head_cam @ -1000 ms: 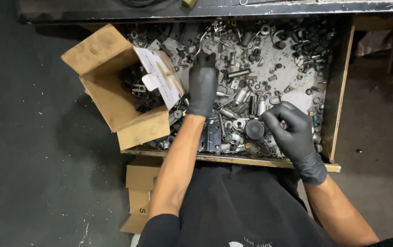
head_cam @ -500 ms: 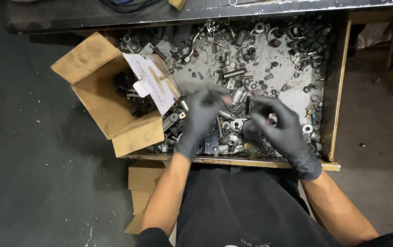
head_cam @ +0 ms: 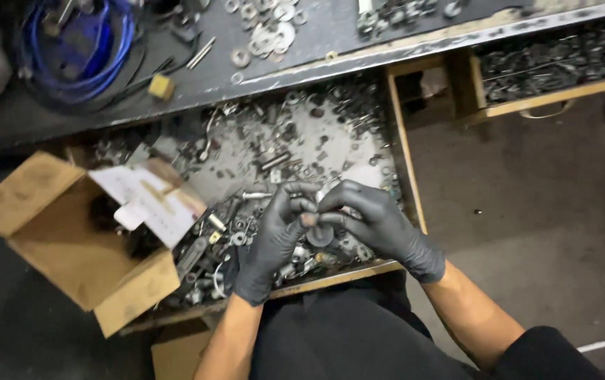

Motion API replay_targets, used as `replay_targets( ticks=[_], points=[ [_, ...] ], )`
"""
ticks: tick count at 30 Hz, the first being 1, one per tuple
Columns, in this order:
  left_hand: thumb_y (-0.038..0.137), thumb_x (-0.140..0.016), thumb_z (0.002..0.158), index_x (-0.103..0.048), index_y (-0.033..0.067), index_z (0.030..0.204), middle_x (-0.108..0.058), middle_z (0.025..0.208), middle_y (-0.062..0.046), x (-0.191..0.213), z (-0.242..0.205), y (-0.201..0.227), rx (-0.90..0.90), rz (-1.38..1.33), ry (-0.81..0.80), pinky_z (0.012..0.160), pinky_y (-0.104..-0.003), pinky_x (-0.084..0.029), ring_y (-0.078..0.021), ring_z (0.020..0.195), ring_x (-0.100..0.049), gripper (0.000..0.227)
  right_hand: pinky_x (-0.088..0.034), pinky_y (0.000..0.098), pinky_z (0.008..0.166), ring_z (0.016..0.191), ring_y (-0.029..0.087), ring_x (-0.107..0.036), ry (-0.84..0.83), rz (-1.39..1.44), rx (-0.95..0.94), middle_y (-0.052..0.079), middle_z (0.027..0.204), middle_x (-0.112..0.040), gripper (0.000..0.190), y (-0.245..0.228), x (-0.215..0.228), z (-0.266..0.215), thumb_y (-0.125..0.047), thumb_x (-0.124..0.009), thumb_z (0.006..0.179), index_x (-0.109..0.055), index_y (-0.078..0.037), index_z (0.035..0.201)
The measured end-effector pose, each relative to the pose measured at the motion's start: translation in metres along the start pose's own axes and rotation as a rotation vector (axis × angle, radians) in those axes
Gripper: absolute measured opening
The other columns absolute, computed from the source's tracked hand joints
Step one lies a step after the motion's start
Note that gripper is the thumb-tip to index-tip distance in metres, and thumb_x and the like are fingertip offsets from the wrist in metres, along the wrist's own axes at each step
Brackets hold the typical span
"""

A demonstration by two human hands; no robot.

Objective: The person sorts through a drawer filled with various metal parts, including bolts, nuts, and washers. They pick up and examine individual items, occasionally placing them into a cardboard box on the left side of the frame.

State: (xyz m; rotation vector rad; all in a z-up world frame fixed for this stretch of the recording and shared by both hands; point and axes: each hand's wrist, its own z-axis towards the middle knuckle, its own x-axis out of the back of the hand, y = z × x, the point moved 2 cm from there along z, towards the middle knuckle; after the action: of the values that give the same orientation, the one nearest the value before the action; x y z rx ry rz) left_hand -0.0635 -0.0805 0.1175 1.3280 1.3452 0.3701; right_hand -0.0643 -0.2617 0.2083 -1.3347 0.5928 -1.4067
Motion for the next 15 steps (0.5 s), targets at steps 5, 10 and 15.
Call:
replay_targets(
  ticks=[5, 10, 15],
  points=[
    [0.044, -0.065, 0.097, -0.048, 0.0069, 0.148, -0.07, 0.097, -0.016, -0.032, -0.005, 0.045, -0.05, 0.343, -0.078, 0.08, -0.035, -0.057, -0.022, 0.083, -0.071, 0.065, -0.055, 0.038, 0.092, 0.096, 0.026, -0.071, 0.376, -0.141, -0.243, 0.007, 0.095, -0.072, 0.01, 0.031, 0.073, 0.002, -0.006, -0.074, 0.096, -0.073, -0.012, 0.104],
    [0.031, -0.063, 0.095, -0.059, 0.0188, 0.133, -0.068, 0.131, -0.007, -0.016, -0.02, 0.025, 0.064, 0.785, -0.066, 0.105, -0.045, -0.055, -0.0261, 0.119, -0.066, 0.04, -0.048, 0.0374, 0.098, 0.106, 0.028, -0.057, 0.734, -0.317, 0.08, 0.014, 0.112, -0.06, 0.013, 0.087, 0.179, 0.023, 0.008, -0.064, 0.112, -0.058, -0.003, 0.114],
    [0.041, -0.07, 0.09, -0.072, 0.0231, 0.103, -0.081, 0.105, -0.001, -0.004, -0.028, 0.006, 0.126, 0.882, 0.082, 0.081, -0.032, -0.051, -0.0177, 0.1, -0.075, 0.022, -0.052, 0.0443, 0.082, 0.094, 0.04, -0.068, 0.791, -1.202, 0.152, 0.024, 0.107, -0.074, 0.019, 0.199, 0.285, 0.043, -0.004, -0.084, 0.102, -0.075, 0.004, 0.117]
  ],
)
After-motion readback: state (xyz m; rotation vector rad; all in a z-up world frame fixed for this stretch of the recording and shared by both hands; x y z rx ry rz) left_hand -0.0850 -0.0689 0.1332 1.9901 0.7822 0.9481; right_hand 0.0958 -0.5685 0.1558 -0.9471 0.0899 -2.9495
